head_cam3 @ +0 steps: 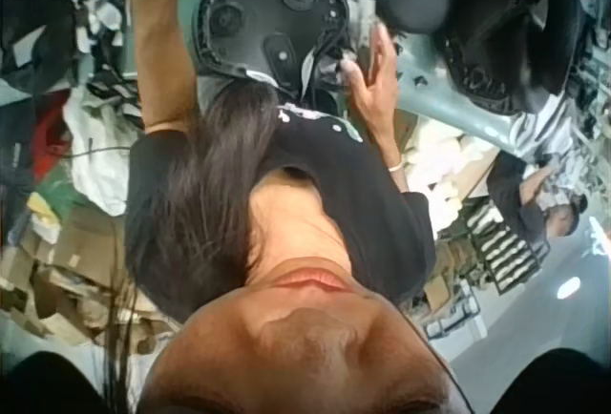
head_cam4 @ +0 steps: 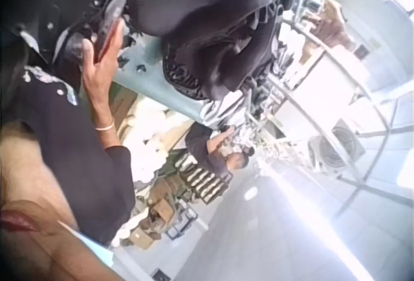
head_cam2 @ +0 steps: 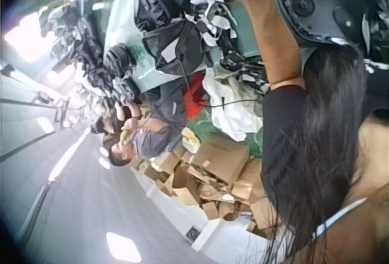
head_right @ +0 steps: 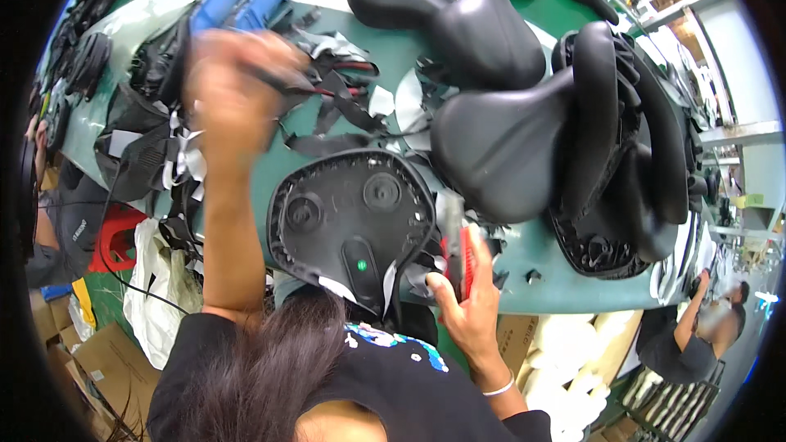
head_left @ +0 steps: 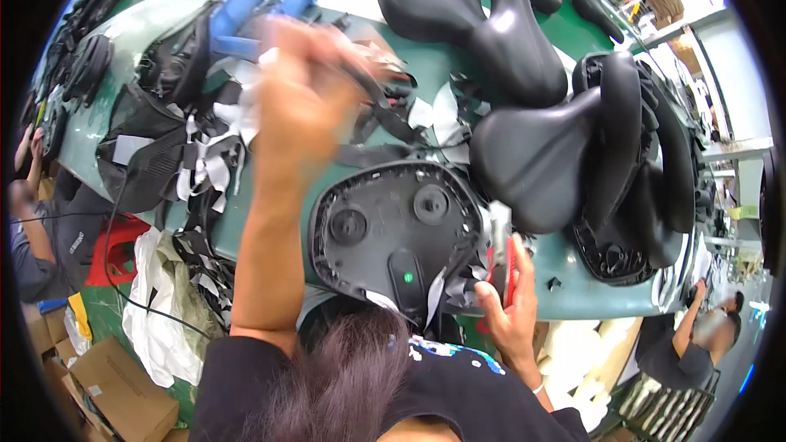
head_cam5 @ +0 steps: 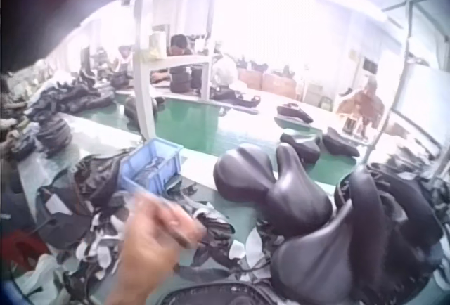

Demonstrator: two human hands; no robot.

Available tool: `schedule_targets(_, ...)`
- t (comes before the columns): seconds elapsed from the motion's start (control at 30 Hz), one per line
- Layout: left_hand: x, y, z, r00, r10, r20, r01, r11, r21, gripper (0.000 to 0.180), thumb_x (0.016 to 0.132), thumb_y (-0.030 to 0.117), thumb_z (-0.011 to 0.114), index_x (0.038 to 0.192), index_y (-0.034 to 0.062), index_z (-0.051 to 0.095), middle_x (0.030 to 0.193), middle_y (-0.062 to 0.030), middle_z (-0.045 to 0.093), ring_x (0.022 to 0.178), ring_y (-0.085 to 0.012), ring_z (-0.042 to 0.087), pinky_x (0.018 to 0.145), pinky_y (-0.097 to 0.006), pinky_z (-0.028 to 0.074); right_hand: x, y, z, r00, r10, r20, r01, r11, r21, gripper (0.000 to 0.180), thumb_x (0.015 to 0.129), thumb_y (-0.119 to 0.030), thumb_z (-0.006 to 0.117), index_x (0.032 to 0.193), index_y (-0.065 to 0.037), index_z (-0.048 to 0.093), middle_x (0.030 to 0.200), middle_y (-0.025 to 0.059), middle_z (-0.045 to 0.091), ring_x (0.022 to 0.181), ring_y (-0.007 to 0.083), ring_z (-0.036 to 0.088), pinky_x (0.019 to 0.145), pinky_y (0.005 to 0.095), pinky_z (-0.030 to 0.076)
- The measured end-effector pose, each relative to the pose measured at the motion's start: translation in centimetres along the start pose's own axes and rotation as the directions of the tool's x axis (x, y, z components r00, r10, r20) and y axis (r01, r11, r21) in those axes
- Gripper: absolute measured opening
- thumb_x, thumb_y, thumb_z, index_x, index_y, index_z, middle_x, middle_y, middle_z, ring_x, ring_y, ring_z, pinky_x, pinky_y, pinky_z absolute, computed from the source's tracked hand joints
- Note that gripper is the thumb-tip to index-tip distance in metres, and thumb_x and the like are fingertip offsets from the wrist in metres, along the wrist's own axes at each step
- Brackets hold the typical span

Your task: The person uses red-handled pliers to trim excess black material from the underside of bicycle seats. They repeatedly pick up seats from a green workbench, cut the material, and place the seats back down. The workspace is cluttered with scraps and other seats.

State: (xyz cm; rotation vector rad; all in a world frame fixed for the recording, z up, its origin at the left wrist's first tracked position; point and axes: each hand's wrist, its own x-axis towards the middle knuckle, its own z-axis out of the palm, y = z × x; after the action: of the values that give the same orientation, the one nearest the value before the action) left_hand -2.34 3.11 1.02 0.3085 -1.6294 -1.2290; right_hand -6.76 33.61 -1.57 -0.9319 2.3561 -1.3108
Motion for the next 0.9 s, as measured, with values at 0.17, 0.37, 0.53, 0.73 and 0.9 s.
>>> schedule_targets(0.17,-2.1,-4.1,-4.3,0.54,-0.565,0.624,0.401,0.824,0.4,0.033,0.079,0.022,0.073,0.103,0.0038,0.059,0.09,-0.004,0.06,0.08,-0.0123,0.055,0.074,-0.027,0.045,6.4,-0.6,2.3,0.991,-0.01,0.133,-0.009,0.99,0.138,0.085,0.078,-0.018,0.077,0.144,0.001,0.027,0.134,0.0201,0.048,0.11,0.028,0.059,0.096,0.0333,0.044)
schedule_targets(0.37,5.2,-3.9,-3.6,0.749,-0.663,0.003,0.628,0.708,-0.322,0.02,0.088,0.023,0.061,0.096,0.0047,0.058,0.084,-0.0027,0.06,0.075,-0.0145,0.057,0.07,-0.028,0.047,22.9,-8.4,-3.0,0.815,-0.261,-0.518,0.362,0.927,0.102,0.032,0.081,-0.011,0.071,0.106,0.0,0.054,0.084,0.004,0.058,0.065,0.0133,0.056,0.061,0.0282,0.048)
schedule_targets(0.53,0.5,-5.7,2.9,0.573,-0.164,0.803,0.143,0.985,0.098,0.032,0.069,0.002,0.06,0.099,0.0005,0.052,0.11,-0.0147,0.054,0.098,-0.025,0.055,0.084,-0.034,0.047,42.6,-4.1,-2.8,0.792,0.09,-0.604,0.409,0.657,0.633,0.031,0.078,-0.006,0.069,0.105,-0.002,0.055,0.083,0.0044,0.06,0.071,0.0166,0.062,0.068,0.0315,0.052)
schedule_targets(0.73,-1.2,-9.7,3.2,0.747,-0.084,0.659,0.209,0.971,-0.113,0.024,0.065,0.001,0.059,0.086,0.0026,0.046,0.102,-0.0136,0.055,0.093,-0.0256,0.056,0.084,-0.035,0.045,57.5,9.5,-4.0,0.752,0.642,-0.148,-0.103,0.337,0.936,0.031,0.077,-0.009,0.072,0.104,-0.014,0.058,0.105,0.0071,0.059,0.091,0.0328,0.059,0.074,0.0563,0.051)
schedule_targets(0.9,-1.1,-10.3,3.1,0.788,-0.179,0.589,0.272,0.959,-0.072,0.017,0.07,0.005,0.061,0.081,0.0012,0.048,0.086,-0.0114,0.057,0.079,-0.0235,0.056,0.074,-0.032,0.047,58.7,8.5,-1.2,0.863,0.505,-0.014,-0.072,0.15,0.986,0.031,0.084,-0.011,0.066,0.112,-0.011,0.052,0.113,0.0121,0.052,0.095,0.0304,0.057,0.07,0.0517,0.056)
